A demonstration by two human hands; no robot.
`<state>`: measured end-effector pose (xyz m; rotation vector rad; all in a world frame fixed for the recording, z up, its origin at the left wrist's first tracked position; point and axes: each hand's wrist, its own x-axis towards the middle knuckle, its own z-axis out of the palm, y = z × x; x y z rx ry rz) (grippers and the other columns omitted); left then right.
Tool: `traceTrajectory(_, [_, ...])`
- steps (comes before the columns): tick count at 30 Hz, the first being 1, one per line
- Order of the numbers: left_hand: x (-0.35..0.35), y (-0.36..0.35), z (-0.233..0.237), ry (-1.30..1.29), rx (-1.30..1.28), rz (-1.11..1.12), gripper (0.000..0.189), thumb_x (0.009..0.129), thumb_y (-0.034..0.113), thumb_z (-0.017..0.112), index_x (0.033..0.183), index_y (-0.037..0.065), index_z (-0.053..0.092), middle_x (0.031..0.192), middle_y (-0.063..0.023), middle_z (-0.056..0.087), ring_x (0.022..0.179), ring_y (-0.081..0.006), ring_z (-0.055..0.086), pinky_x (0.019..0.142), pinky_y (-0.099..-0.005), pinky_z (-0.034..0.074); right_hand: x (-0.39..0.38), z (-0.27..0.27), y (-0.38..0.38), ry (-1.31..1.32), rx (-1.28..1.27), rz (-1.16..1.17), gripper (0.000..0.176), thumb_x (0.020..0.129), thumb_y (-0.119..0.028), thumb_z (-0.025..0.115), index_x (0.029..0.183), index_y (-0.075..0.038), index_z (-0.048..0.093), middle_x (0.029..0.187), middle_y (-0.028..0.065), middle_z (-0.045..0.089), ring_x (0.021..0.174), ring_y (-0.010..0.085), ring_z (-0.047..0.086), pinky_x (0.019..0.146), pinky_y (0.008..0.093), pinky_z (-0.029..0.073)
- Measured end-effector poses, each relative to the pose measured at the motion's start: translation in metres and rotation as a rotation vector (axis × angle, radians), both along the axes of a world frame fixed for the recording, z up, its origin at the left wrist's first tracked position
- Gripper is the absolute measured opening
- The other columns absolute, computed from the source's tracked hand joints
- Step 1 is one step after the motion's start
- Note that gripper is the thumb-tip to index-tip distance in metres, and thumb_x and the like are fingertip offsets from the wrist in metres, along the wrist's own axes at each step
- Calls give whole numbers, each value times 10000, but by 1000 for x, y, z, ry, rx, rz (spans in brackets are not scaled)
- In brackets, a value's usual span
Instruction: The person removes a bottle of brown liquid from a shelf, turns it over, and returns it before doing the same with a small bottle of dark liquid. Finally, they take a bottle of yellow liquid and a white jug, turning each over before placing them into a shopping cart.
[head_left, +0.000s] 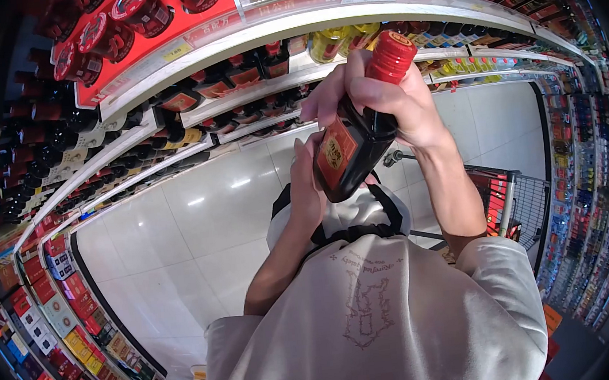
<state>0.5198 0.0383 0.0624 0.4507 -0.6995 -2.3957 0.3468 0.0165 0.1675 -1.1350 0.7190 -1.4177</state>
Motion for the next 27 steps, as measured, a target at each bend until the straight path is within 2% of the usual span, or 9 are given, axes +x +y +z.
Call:
traceTrajectory(3, [6,-1,-6,-455,-569,95,1075,874,869,346,1410,-62,386,1213,-159,599,1112,-226,616,902,-338,512,4,11,-2,29,150,-144,248,973,-168,505,760,-51,457,834,190,675,932,362,693,895,474,541])
traceTrajectory(4, [4,0,-9,-242,-449,106,1091,838,821,541,1445,-66,355,1177,-110,597,1073,-154,584,934,-316,468,3,9,-3,11,202,-207,225,988,-190,534,845,-20,573,866,162,705,912,276,700,874,399,544])
traceTrajectory(5, [4,1,-9,-243,-450,106,1091,838,821,541,1445,-66,355,1177,-110,597,1073,-154,584,934,-316,468,3,7,-4,-8,254,-269,265,1002,-212,564,931,11,689,899,133,734,891,190,707,853,324,547])
traceTrajectory(9, [4,-8,10,-310,-573,69,1039,815,747,655,1378,-85,394,1109,-163,625,777,-148,634,682,-285,542,3,10,-5,50,314,-352,305,1007,-261,585,966,11,716,920,92,735,852,128,674,811,278,523])
traceTrajectory(12, [6,-10,15,-288,-467,-60,1058,817,773,615,1378,-95,390,1042,-147,601,646,-124,581,590,-280,534,3,12,-1,124,305,-335,309,1012,-280,593,980,-1,720,923,83,736,851,112,665,804,268,518])
traceTrajectory(15, [8,-7,14,170,-104,-218,972,844,711,630,1374,-75,414,905,-94,580,550,-74,508,498,-249,520,3,30,1,301,180,-215,330,1047,-297,512,1005,12,621,954,160,721,905,214,695,863,345,546])
traceTrajectory(18, [3,-1,13,597,250,-419,1137,819,876,409,1351,-128,369,851,-92,534,458,-97,449,376,-290,513,4,33,-1,251,204,-175,363,1053,-329,497,1014,9,623,984,164,721,902,204,692,848,339,544])
traceTrajectory(21, [-6,8,7,885,564,-497,1129,827,866,411,1356,-130,353,869,-100,517,469,-117,446,377,-294,512,6,29,-5,258,212,-167,400,1058,-355,472,1024,13,625,984,157,721,896,199,689,840,334,542])
traceTrajectory(27, [-11,8,12,884,582,-455,1046,887,808,412,1379,-110,326,912,-106,484,522,-133,468,376,-309,508,2,7,-13,15,304,-141,398,1057,-340,484,1113,27,629,969,117,724,894,160,689,868,294,523])
